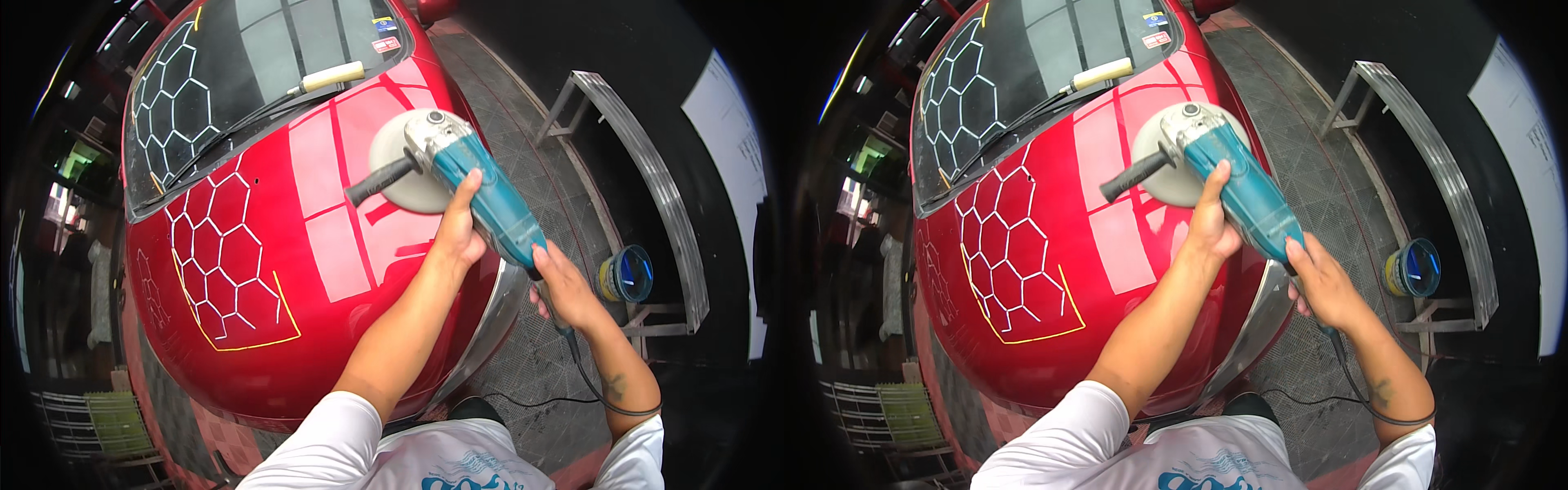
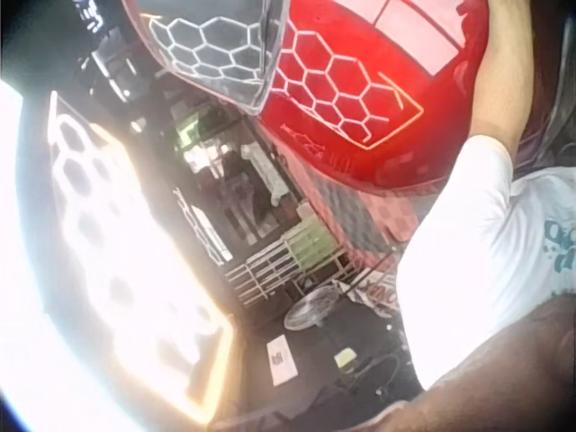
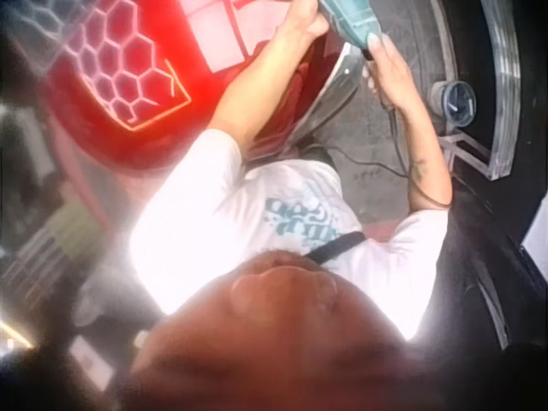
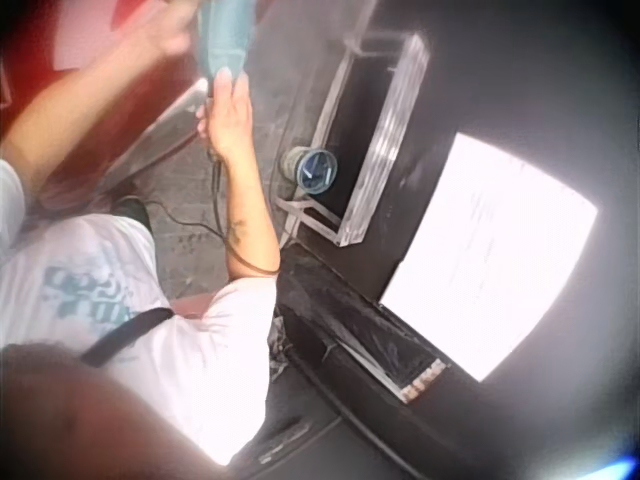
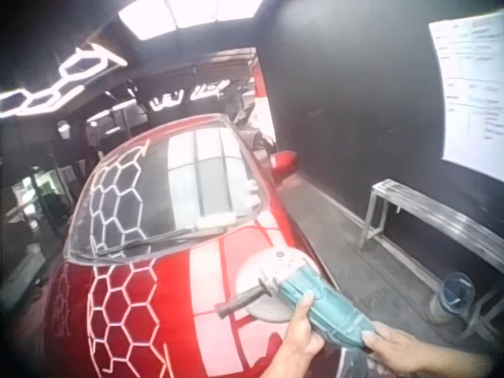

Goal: The person uses a rotary polisher to buff the hood of a red car. They move the tool in overlapping passes across the surface, following a pre-marked grid pattern to ensure even coverage.

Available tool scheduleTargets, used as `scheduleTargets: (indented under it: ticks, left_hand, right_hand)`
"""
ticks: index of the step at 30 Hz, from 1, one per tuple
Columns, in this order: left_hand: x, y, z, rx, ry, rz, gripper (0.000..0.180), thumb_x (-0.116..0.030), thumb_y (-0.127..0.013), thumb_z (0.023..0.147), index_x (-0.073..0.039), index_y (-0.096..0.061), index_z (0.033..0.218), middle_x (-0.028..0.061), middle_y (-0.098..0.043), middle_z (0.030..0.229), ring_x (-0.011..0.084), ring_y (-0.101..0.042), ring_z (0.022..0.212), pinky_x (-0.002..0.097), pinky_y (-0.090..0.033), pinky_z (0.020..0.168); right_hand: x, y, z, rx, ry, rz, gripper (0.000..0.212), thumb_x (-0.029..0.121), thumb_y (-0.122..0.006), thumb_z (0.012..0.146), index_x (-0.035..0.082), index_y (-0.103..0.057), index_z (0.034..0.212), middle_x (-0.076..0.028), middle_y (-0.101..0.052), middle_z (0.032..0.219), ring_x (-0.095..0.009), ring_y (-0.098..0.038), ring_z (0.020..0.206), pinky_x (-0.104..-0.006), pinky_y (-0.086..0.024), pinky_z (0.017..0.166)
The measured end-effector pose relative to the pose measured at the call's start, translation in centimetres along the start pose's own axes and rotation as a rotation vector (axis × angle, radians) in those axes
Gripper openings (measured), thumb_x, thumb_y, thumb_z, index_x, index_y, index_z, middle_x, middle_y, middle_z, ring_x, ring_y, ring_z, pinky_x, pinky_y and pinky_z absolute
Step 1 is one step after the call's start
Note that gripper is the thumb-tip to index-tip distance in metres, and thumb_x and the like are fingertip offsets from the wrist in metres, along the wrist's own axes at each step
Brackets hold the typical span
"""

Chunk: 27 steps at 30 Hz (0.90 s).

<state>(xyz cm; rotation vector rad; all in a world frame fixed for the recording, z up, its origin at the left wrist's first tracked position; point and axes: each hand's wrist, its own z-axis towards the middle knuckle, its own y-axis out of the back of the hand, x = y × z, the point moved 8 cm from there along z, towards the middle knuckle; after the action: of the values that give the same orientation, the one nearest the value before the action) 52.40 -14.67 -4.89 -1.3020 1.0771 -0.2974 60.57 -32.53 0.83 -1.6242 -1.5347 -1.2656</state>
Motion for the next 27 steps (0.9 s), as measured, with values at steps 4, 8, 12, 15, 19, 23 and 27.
scheduleTargets:
  ticks: [4,8,12,15,19,23,27]
  left_hand:
    - [0.3,-0.7,-1.4,-0.050,-0.053,-0.058,0.064,-0.051,-0.079,0.102,-0.005,-0.058,0.141,0.0138,-0.071,0.125,0.0294,-0.072,0.115,0.0514,-0.061,0.104]
    - [4.5,-0.1,-9.8,-0.244,0.014,-0.089,0.074,-0.049,-0.084,0.097,-0.007,-0.054,0.150,0.0139,-0.067,0.144,0.0332,-0.066,0.135,0.0565,-0.053,0.118]
    - [4.2,-0.3,-10.3,-0.178,-0.090,-0.063,0.074,-0.050,-0.083,0.097,-0.005,-0.056,0.149,0.0145,-0.067,0.143,0.0305,-0.066,0.134,0.0537,-0.055,0.117]
    - [0.4,0.2,-4.2,-0.108,-0.127,-0.057,0.069,-0.055,-0.077,0.102,-0.002,-0.060,0.143,0.0183,-0.072,0.135,0.0322,-0.071,0.125,0.0510,-0.057,0.113]
    - [-7.2,0.3,3.4,-0.028,-0.179,-0.086,0.061,-0.052,-0.078,0.103,-0.005,-0.060,0.138,0.0146,-0.073,0.124,0.0307,-0.073,0.115,0.0543,-0.061,0.107]
    - [-12.7,0.5,6.8,-0.081,-0.182,-0.068,0.059,-0.049,-0.082,0.100,-0.009,-0.061,0.137,0.0121,-0.071,0.126,0.0296,-0.072,0.117,0.0558,-0.060,0.107]
    - [-14.3,0.2,6.8,-0.122,-0.180,-0.092,0.055,-0.045,-0.083,0.099,-0.009,-0.062,0.135,0.0110,-0.072,0.123,0.0273,-0.071,0.115,0.0526,-0.060,0.106]
  right_hand:
    - [0.6,0.8,-0.4,0.086,-0.039,-0.011,0.072,0.066,-0.044,0.114,0.007,-0.052,0.155,-0.008,-0.064,0.080,-0.014,-0.060,0.057,-0.0312,-0.051,0.054]
    - [-1.1,-0.3,-6.0,0.183,-0.168,-0.069,0.069,0.053,-0.048,0.115,0.005,-0.045,0.163,-0.011,-0.069,0.088,-0.016,-0.066,0.064,-0.0338,-0.056,0.061]
    - [-0.2,-0.1,-5.5,0.213,-0.158,-0.108,0.064,0.045,-0.046,0.115,0.003,-0.046,0.164,-0.011,-0.068,0.090,-0.016,-0.065,0.064,-0.0345,-0.056,0.063]
    - [2.6,0.9,0.0,0.163,-0.102,-0.164,0.062,0.049,-0.047,0.115,0.003,-0.052,0.157,-0.012,-0.066,0.088,-0.016,-0.064,0.062,-0.0329,-0.054,0.059]
    - [7.3,0.5,7.6,0.093,-0.032,-0.152,0.062,0.056,-0.045,0.115,0.003,-0.058,0.145,-0.010,-0.063,0.079,-0.016,-0.062,0.059,-0.0315,-0.051,0.055]
    - [10.5,-0.8,12.5,0.096,-0.018,-0.112,0.064,0.060,-0.041,0.115,0.005,-0.059,0.142,-0.009,-0.060,0.076,-0.015,-0.056,0.053,-0.0312,-0.047,0.050]
    - [11.7,-1.4,13.8,0.157,-0.034,-0.066,0.064,0.060,-0.041,0.115,0.006,-0.056,0.147,-0.009,-0.061,0.076,-0.014,-0.055,0.053,-0.0305,-0.046,0.049]
